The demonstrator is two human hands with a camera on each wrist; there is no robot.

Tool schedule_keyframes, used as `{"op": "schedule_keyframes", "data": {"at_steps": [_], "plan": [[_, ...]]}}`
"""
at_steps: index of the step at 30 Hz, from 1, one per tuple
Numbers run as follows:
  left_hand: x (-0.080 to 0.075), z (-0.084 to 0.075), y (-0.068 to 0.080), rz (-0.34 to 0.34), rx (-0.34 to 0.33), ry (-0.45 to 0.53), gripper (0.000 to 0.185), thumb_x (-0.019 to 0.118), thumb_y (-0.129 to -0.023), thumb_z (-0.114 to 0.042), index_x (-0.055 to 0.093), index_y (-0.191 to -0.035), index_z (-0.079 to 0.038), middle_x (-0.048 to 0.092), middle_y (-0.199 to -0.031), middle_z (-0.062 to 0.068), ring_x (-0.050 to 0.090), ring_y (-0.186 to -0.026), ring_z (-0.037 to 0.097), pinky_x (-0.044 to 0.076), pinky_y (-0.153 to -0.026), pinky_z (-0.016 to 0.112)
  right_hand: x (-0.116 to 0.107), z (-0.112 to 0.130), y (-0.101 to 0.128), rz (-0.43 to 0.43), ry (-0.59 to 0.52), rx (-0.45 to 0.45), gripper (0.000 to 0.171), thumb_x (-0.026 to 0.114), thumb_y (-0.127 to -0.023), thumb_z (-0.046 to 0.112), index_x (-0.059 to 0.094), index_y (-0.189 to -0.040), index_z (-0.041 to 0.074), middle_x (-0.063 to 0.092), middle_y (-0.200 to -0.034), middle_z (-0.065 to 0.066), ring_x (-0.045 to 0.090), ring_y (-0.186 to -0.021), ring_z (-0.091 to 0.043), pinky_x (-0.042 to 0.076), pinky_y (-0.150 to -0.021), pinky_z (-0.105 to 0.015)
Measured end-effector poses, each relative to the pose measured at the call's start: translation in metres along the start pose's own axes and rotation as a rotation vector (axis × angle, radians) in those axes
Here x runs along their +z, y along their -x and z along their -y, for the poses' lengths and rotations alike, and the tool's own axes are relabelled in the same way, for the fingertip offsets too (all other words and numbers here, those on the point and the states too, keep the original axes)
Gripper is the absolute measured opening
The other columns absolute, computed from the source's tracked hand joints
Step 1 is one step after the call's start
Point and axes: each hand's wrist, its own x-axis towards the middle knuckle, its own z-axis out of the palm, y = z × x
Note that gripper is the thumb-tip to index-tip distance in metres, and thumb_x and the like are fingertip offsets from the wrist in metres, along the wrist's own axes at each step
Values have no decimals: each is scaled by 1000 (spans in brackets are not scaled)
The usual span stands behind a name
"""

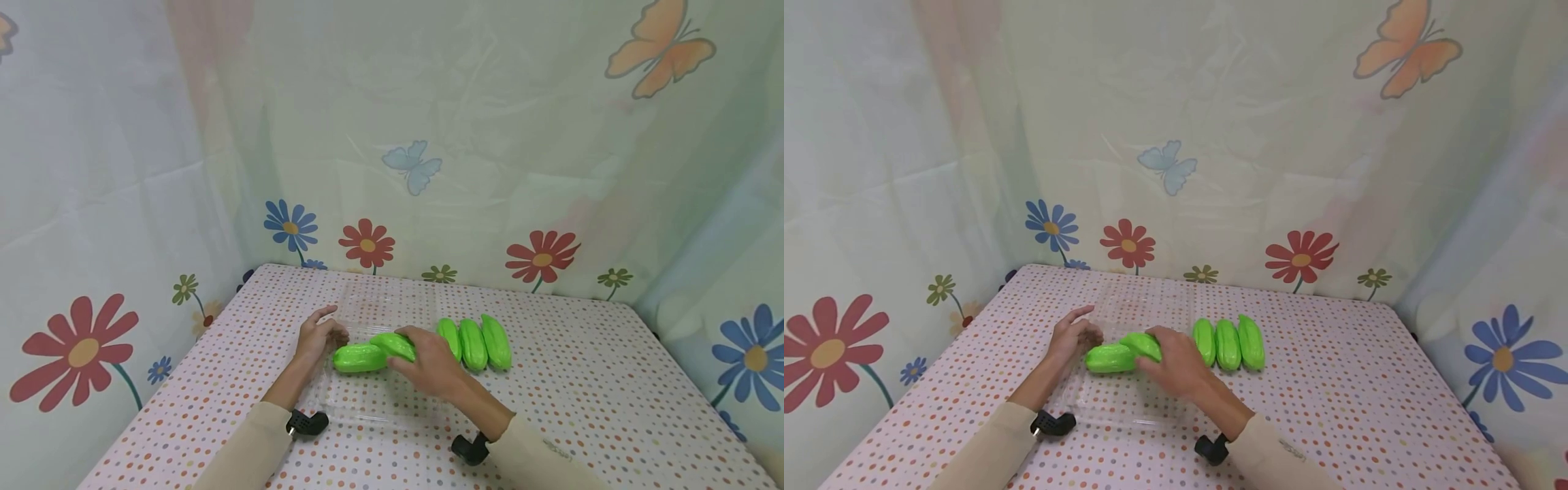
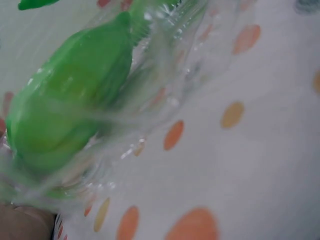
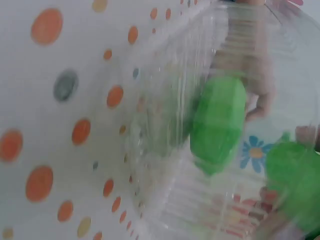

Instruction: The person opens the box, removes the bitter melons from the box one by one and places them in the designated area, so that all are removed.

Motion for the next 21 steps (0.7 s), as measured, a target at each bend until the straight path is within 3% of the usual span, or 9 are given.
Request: {"op": "schedule_keyframes", "data": {"at_steps": [12,21], "plan": [[-1,0,1,0,-7,-28,55,54,-93,1,44,-147,2,71,-74,5,69,-68,17,59,-70,30,-16,-18,-2,-103,55,100,45,77,-89,27,64,-127,6,63,-91,-2,53,-71,-14,46,-58,-29],[0,-1,0,-2,-6,-9,54,54,-94,1,44,-147,1,70,-73,4,68,-68,17,59,-70,29,-25,-29,-5,-255,84,121,48,77,-88,28,64,-127,2,68,-95,-10,58,-75,-19,49,-63,-33]]}}
